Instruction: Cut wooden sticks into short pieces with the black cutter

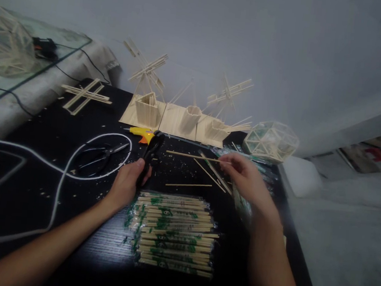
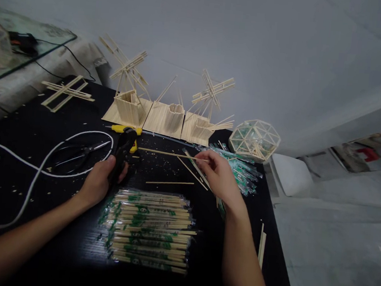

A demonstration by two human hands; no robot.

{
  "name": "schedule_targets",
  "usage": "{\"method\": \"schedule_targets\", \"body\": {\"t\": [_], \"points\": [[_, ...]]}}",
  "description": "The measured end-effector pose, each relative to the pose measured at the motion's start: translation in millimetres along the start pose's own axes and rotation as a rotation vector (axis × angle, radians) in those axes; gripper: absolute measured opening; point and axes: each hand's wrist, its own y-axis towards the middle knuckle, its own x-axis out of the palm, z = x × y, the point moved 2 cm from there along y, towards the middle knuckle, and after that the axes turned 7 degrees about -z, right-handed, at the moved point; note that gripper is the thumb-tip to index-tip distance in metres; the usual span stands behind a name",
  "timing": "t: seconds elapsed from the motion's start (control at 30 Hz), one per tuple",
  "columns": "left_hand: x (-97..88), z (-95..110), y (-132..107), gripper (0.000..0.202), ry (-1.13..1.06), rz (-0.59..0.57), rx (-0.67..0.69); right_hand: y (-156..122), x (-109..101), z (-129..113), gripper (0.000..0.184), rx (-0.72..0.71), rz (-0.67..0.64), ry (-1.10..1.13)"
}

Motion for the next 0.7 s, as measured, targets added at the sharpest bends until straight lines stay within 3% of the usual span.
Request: {"method": "schedule_targets", "body": {"t": [0.23,0.4,0.53,0.7], "points": [[-0.1,-3.7,0.4,0.065,0.095,-0.066,0.025,-5.3,7.2,-13.1,0.024,0.017,0.103,0.421],[-0.8,-5.6,-1.5,0.053,0.230,-0.106,0.068,-7.0,32.0,-18.3,0.032,0.054,0.020,0.601],[-1.2,5.5,-5.3,0.043,0.429,-0.092,0.144,-10.5,57.6,-25.8,0.032,0.064,-0.071,0.606],[1.0,11.1,-8.9,0.041,0.572,-0.105,0.158,-13.9,81.5,-32.6,0.027,0.045,-0.068,0.463]]}}
